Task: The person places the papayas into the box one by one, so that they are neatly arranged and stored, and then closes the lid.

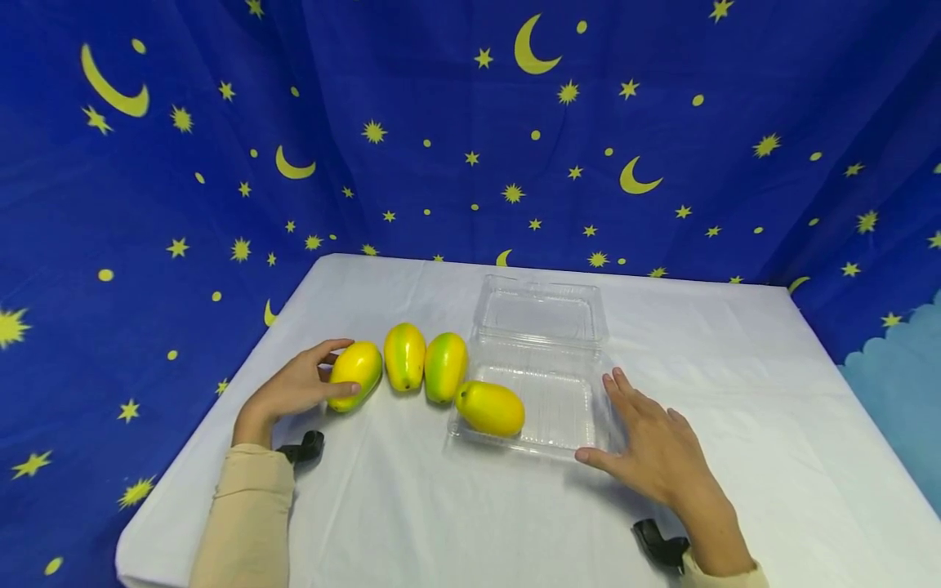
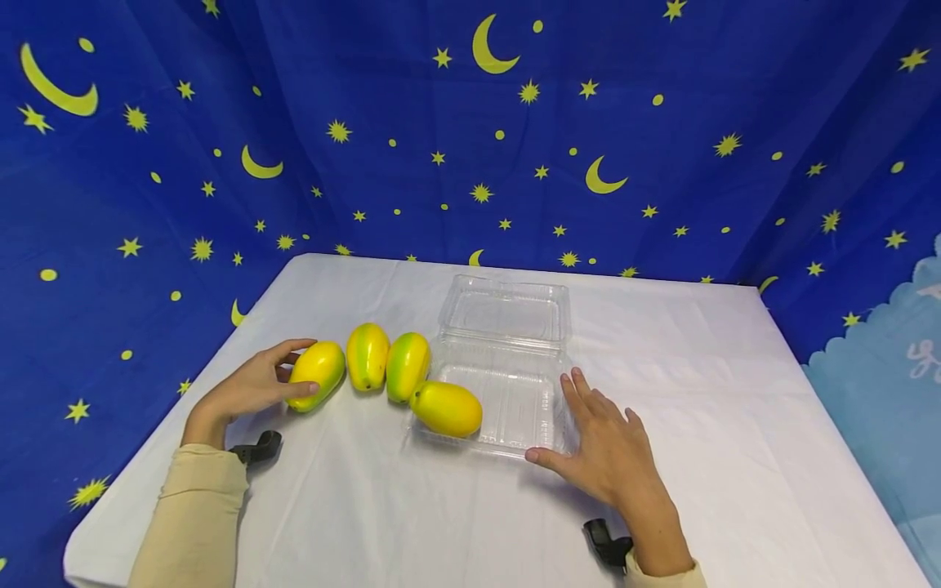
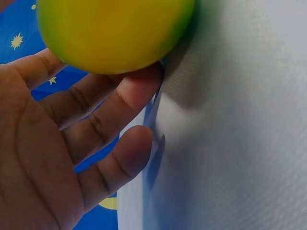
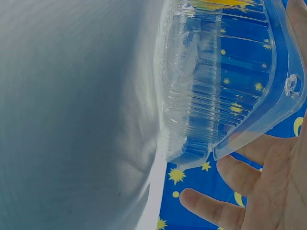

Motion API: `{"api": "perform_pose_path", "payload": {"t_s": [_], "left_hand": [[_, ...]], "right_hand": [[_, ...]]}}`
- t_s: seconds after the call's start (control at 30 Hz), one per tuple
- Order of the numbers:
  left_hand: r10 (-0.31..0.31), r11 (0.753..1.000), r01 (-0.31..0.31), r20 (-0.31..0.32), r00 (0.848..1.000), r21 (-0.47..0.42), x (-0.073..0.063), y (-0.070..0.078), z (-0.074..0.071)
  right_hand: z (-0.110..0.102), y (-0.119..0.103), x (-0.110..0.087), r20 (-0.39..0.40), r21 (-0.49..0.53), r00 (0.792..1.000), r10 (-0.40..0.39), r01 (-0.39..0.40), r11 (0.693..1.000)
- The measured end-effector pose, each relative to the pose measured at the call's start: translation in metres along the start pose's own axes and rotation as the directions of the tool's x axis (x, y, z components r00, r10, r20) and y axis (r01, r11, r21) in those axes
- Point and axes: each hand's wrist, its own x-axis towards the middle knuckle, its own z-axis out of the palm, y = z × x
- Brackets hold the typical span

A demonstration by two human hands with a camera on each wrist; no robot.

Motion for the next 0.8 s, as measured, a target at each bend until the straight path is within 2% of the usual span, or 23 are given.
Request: {"api": "perform_pose_path", "payload": {"t_s": [0.2,0.37,0.53,0.67,0.8], "left_hand": [[0.003,1.000,-0.003,-0.010,1.000,0.021,0.004,0.004,0.002],[-0.003,1.000,0.004,-0.050,0.999,0.026,0.005,0.009,0.001],[-0.012,1.000,0.010,-0.104,0.994,-0.016,0.001,0.008,0.001],[0.013,0.998,-0.024,-0.178,0.984,-0.062,-0.005,0.008,0.000],[0.076,0.994,-0.091,-0.236,0.969,-0.055,0.000,0.016,0.003]], "right_hand": [[0.000,0.003,-0.005,-0.006,0.005,1.000,0.018,-0.018,1.000],[-0.001,0.005,-0.007,-0.025,0.013,0.999,0.021,-0.021,1.000],[0.000,0.003,-0.005,-0.018,0.026,0.999,0.028,-0.027,0.999],[-0.002,0.000,0.000,-0.012,0.032,1.000,0.015,-0.015,0.999],[-0.003,0.003,-0.001,0.003,0.025,1.000,0.031,-0.031,0.999]]}}
